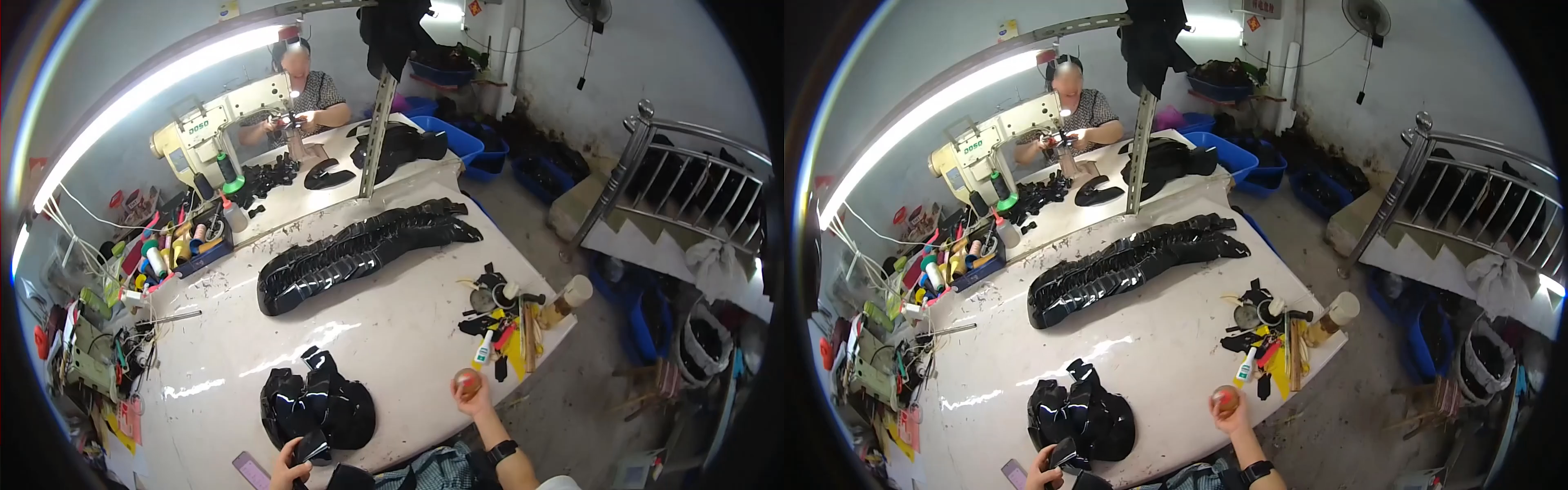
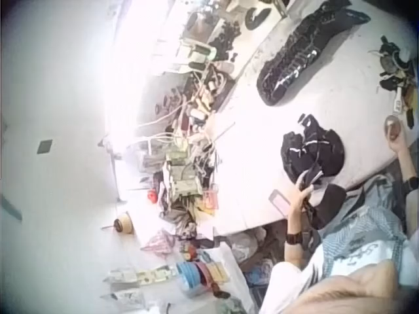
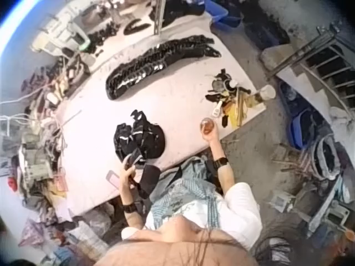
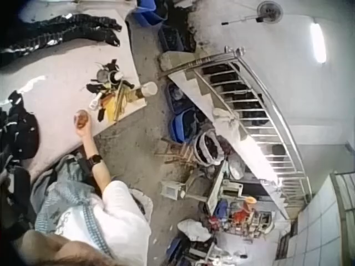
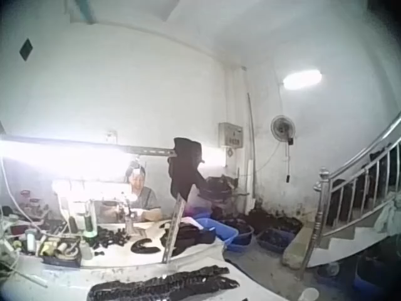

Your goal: The recorder is applying glue to black shoe upper components and arranging them on a table for assembly.

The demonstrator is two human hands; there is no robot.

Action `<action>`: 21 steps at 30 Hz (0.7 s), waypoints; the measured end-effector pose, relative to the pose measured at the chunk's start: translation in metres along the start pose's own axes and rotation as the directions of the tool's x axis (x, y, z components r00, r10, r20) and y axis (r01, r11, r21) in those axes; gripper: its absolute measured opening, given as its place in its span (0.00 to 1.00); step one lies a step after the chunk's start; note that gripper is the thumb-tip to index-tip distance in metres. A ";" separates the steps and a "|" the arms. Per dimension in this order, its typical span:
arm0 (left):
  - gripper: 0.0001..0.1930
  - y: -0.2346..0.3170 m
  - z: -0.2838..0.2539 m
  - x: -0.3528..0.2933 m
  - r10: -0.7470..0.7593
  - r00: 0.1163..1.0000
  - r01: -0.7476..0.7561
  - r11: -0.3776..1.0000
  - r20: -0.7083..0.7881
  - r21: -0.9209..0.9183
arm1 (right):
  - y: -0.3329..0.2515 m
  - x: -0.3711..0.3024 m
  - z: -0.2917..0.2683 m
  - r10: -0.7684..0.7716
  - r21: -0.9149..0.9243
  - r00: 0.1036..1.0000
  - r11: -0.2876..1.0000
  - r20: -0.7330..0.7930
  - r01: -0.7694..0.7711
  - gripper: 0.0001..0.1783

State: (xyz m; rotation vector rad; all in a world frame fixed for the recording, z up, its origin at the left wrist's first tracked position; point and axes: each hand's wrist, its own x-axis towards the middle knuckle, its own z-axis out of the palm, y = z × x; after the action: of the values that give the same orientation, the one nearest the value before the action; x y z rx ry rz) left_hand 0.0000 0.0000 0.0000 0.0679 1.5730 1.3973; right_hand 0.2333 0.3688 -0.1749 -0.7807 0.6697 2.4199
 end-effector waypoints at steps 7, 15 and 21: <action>0.31 0.038 0.047 -0.025 0.103 0.986 -0.078 0.980 0.129 -0.185 | 0.083 -0.059 0.080 -0.078 -0.806 0.997 0.589 0.014 0.057 0.21; 0.36 0.049 0.043 -0.016 0.183 0.945 -0.169 0.983 0.270 -0.074 | 0.136 -0.124 0.168 0.014 -0.795 0.804 0.161 0.595 0.585 0.33; 0.38 0.069 0.057 -0.022 0.263 0.924 -0.245 0.965 0.279 -0.099 | 0.185 -0.162 0.188 0.012 -0.560 0.616 0.432 0.788 0.707 0.42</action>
State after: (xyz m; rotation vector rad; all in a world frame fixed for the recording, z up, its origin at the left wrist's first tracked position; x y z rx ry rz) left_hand 0.0126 0.0508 0.0757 0.4352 1.3073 1.5562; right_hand 0.1650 0.2899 0.1168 -0.1655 -1.0406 2.1858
